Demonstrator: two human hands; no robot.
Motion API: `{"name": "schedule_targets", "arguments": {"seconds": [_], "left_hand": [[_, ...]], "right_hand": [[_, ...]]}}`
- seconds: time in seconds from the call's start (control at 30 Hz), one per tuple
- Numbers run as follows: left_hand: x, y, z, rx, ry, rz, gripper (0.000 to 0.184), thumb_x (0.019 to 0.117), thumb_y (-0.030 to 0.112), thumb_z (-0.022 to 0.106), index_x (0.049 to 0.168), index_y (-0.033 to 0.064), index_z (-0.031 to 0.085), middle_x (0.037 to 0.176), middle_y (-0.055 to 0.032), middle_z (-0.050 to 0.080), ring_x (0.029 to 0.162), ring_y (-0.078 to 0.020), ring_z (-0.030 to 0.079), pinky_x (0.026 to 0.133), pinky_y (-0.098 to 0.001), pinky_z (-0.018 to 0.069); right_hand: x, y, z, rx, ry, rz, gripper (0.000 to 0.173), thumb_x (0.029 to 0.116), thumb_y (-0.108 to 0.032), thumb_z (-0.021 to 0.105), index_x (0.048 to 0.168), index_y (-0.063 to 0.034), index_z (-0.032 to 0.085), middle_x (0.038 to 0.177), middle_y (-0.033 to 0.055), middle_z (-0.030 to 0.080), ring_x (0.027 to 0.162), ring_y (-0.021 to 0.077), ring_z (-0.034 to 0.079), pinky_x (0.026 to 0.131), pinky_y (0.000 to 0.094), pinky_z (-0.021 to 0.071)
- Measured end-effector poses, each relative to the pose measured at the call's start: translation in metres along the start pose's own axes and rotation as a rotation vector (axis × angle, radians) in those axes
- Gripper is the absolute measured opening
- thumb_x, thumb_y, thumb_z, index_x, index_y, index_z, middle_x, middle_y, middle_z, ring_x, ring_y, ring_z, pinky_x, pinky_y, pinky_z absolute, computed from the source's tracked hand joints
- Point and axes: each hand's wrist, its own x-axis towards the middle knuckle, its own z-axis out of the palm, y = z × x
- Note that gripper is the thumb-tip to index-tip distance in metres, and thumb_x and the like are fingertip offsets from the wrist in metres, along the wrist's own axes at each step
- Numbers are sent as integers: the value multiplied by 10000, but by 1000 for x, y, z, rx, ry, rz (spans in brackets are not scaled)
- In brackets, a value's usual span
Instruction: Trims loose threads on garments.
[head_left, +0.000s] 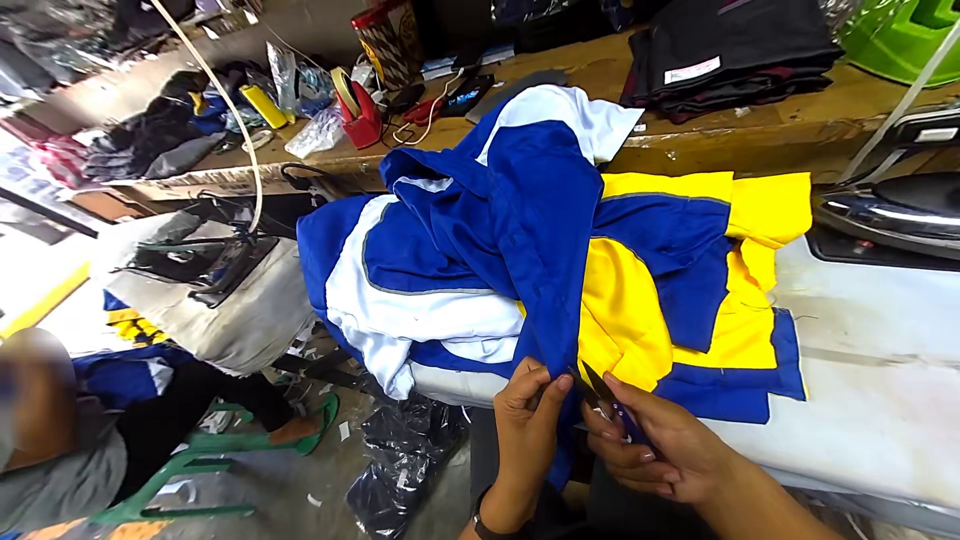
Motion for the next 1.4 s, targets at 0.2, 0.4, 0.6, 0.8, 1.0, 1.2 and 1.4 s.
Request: {"name": "schedule_targets", "arguments": {"seconds": [0.2, 0.4, 0.6, 0.8, 1.0, 1.2, 1.4], "left_hand": [[-2, 8, 3, -191, 1, -195, 144, 975, 150, 682, 927, 36, 756, 888, -10, 704, 832, -52, 662, 786, -225, 567], [-2, 2, 6, -57, 35, -13, 145, 972, 138, 682, 894, 36, 749, 870, 8, 665, 833, -37, 619, 764, -184, 531], [-3, -2, 5, 31, 36, 69, 125, 969, 124, 679, 892, 48, 743, 830, 28, 624, 809, -21, 592, 733, -159, 505], [-6, 4, 8, -134, 82, -93, 143, 987, 120, 654, 944, 14, 740, 906, -25, 670, 838, -60, 626, 774, -205, 543], [-6, 9, 11, -92, 112, -123, 136, 961, 88, 674, 896, 5, 760, 863, -20, 691, 797, -50, 642, 747, -194, 553], [-9, 2, 14, -53, 122, -40, 126, 956, 63, 666, 875, 4, 741, 831, -8, 650, 773, -42, 617, 723, -177, 539], [-12, -2, 12, -45, 131, -1, 145, 966, 107, 673, 868, 23, 739, 819, 7, 625, 774, -39, 599, 714, -170, 520]], "right_hand": [[4, 3, 1, -389, 173, -185, 443, 1051, -532, 488, 796, -185, 594, 596, -127, 449, 427, -76, 374, 383, 86, 303], [12, 8, 5, -505, 303, -297, 400, 1055, -424, 541, 735, -191, 602, 570, -126, 469, 419, -66, 396, 374, 101, 307], [19, 11, 3, -454, 330, -286, 441, 1076, -345, 493, 666, -197, 554, 522, -133, 386, 400, -65, 334, 371, 104, 258], [18, 17, 1, -441, 255, -287, 422, 1070, -452, 496, 743, -197, 577, 564, -131, 417, 423, -61, 374, 387, 102, 304], [18, 19, 2, -570, 329, -421, 374, 1065, -390, 529, 745, -201, 569, 567, -143, 410, 442, -73, 368, 408, 95, 303], [19, 13, 7, -456, 365, -288, 421, 1072, -367, 494, 697, -191, 566, 530, -122, 405, 397, -59, 356, 365, 108, 286], [24, 18, 7, -477, 374, -328, 447, 1085, -318, 473, 667, -183, 552, 522, -118, 394, 400, -54, 347, 369, 110, 271]]}}
